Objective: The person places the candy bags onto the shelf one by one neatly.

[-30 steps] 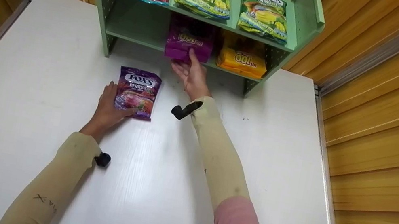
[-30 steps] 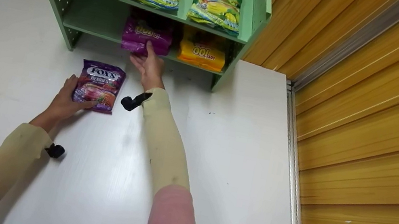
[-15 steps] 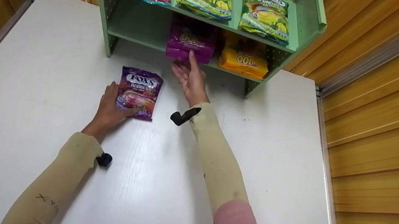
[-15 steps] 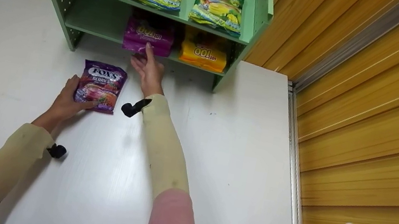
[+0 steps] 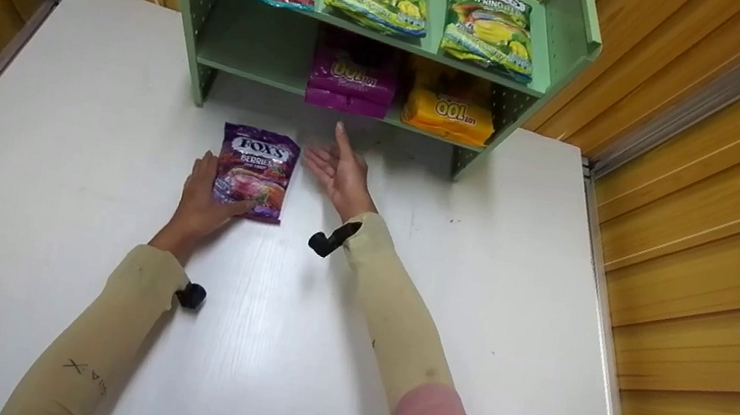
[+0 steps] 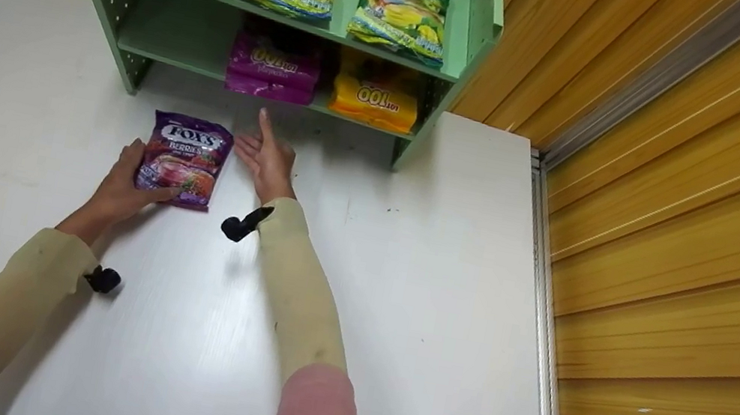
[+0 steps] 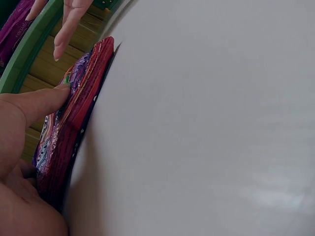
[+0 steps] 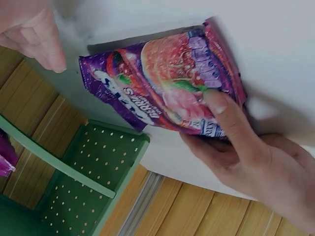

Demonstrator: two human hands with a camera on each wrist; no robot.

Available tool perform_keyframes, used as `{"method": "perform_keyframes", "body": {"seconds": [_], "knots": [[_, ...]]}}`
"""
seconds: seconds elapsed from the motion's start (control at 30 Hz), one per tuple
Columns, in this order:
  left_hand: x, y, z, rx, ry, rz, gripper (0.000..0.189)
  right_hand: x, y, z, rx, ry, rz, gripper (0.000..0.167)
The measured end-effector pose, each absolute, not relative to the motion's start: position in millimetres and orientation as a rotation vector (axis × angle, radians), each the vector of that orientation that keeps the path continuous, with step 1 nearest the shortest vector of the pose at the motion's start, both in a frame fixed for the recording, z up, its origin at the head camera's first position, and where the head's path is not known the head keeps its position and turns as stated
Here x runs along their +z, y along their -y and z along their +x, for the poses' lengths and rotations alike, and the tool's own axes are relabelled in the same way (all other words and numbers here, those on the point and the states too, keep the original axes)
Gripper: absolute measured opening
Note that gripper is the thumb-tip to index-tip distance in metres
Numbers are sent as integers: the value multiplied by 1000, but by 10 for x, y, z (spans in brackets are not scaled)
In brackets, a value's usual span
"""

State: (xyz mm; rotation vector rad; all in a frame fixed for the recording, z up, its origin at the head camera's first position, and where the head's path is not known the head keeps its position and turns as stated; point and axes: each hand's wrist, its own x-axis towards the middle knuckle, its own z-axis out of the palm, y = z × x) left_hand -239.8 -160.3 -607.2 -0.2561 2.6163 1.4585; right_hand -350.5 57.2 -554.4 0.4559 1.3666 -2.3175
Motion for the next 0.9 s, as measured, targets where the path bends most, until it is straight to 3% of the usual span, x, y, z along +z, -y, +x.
{"method": "perform_keyframes", "body": {"seconds": [0.9], "knots": [[-6115,1599,-2417,1417,-2634,-271,109,-5726,-545,-3328,-2011,-1361,402,105]]}}
